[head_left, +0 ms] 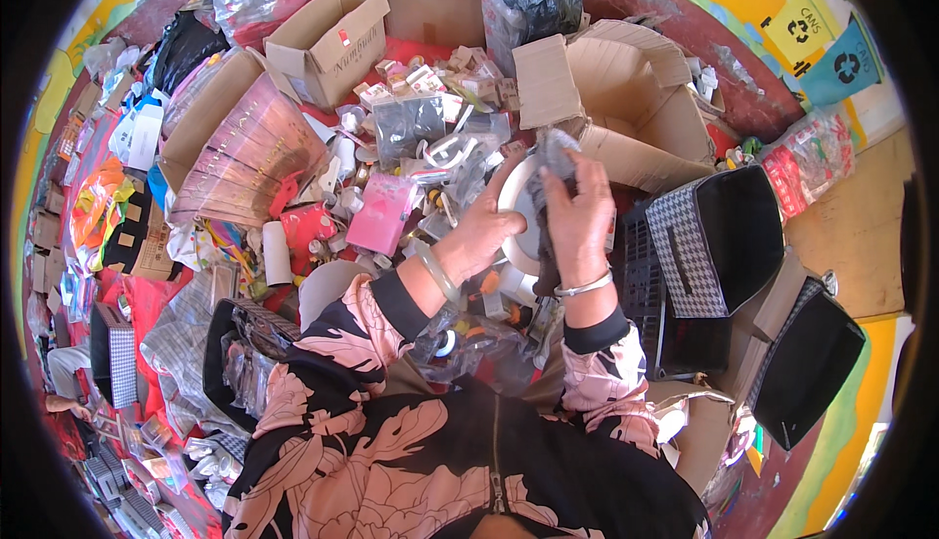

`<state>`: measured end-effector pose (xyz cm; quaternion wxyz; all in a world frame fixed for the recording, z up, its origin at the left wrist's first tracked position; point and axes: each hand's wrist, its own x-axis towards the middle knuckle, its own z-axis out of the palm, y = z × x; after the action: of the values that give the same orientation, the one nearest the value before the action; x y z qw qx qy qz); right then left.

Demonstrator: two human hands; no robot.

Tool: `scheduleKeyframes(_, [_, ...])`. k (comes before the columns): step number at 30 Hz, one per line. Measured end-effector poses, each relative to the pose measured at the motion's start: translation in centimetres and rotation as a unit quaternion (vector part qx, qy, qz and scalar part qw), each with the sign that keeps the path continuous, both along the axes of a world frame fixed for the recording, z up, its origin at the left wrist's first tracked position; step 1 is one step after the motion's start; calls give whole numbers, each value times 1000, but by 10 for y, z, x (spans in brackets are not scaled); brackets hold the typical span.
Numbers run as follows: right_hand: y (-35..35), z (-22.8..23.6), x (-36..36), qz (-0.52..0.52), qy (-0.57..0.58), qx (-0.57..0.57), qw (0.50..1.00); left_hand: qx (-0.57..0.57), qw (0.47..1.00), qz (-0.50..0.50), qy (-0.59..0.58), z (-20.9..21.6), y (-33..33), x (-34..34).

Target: The person wipes a white ceiling light fixture with a gray cloth, cleaning the exterior and interior surfaces. They then place the fixture into a cardboard box and pick up another similar fixture to continue wiping it.

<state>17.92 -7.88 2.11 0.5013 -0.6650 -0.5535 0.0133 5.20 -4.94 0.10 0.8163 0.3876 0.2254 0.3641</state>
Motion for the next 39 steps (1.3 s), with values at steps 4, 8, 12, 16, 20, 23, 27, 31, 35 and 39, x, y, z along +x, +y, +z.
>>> scheduleKeyframes(4, [-14,19,-31,98,-8,-41,994,-11,1000,-7,-12,-1,8,-4])
scheduleKeyframes(8, [-15,26,-28,151,-53,-8,987,65,997,-30,22,5,10,-6])
scheduleKeyframes(12, [-10,19,-14,80,-70,22,994,41,997,-60,34,0,6,-7])
scheduleKeyframes(16, [-14,16,-2,21,-129,8,991,-20,999,-21,-23,3,3,-4])
scheduleKeyframes(20, [-8,11,33,-77,-175,-40,981,-28,999,20,-32,-5,13,-11])
scheduleKeyframes(23, [-9,9,62,-123,-53,-27,991,-1,999,17,-50,1,16,-14])
scheduleKeyframes(27, [-4,17,28,-50,13,40,998,56,998,17,-16,-10,14,-8])
scheduleKeyframes(31, [-3,6,-26,30,7,7,999,65,995,46,51,-8,11,-3])
scheduleKeyframes(35, [-11,8,-29,134,20,-67,989,19,995,98,-28,10,18,-11])
scheduleKeyframes(39, [-11,10,-14,120,-99,-121,980,37,989,135,-51,3,34,-28])
